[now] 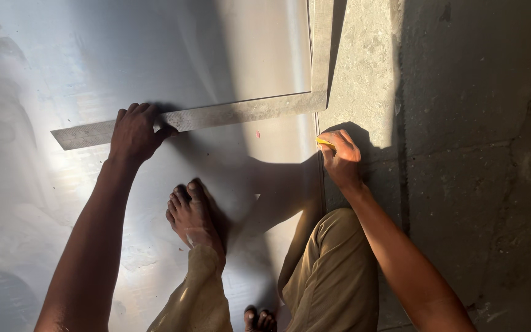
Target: The person uses a square ruler and a piece of chalk to draw marking lines on a large metal sheet.
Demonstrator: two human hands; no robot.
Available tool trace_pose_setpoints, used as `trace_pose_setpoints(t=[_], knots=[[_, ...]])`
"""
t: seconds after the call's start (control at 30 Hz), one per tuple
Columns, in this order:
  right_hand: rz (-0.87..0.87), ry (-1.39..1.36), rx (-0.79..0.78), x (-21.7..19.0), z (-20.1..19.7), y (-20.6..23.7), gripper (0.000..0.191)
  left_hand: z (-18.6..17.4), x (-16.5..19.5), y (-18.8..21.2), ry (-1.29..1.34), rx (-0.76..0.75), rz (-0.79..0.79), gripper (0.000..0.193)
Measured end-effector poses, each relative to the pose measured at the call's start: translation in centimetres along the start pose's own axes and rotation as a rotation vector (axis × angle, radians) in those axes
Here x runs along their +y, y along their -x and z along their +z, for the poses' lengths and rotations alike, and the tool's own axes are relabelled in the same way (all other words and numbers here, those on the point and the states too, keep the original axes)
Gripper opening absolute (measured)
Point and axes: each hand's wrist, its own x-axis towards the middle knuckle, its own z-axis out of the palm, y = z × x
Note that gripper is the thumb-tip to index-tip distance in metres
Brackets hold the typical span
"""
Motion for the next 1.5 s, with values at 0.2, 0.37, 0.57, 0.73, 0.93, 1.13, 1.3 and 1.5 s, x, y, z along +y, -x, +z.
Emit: trace_pose_setpoints(t=[0.2, 0.37, 0.57, 0.73, 0.93, 1.13, 1.3, 1.5], knots=[[0.061, -0.022, -0.033, 1.9, -0.9, -0.6, 0.015, -1.0, 0.2, -1.1, 0.093, -0.065, 0.01, 0.047], [0.082, -0.027, -0.054, 2.7, -0.8, -1.4, 0.012, -1.1, 0.5, -1.4, 0.099, -0.08, 0.04, 0.046], [0.157, -0.092, -0.094, 2.3, 0.0, -3.0, 0.016, -1.1, 0.4, -1.7, 0.083, -0.07, 0.052, 0.051], [0.13, -0.06, -0.128, 2.1, 0.6, -4.7, 0.019, -1.4, 0.6, -2.0, 0.029, -0.106, -0.008, 0.051], [0.121, -0.007, -0.184, 2.2, 0.8, -5.7, 0.018, -1.7, 0.7, -2.1, 0.029, -0.086, 0.031, 0.048], [0.121, 0.023, -0.221, 2.4, 0.8, -5.7, 0.012, -1.4, 0.5, -2.2, 0.043, -0.111, 0.021, 0.046], [0.183, 0.234, -0.458, 2.4, 1.0, -8.1, 0.009, -1.7, 0.5, -2.3, 0.028, -0.153, -0.056, 0.044], [0.454, 0.26, -0.866, 0.9, -0.6, -6.6, 0.007, -2.3, 0.9, -2.1, 0.05, -0.119, -0.048, 0.051]])
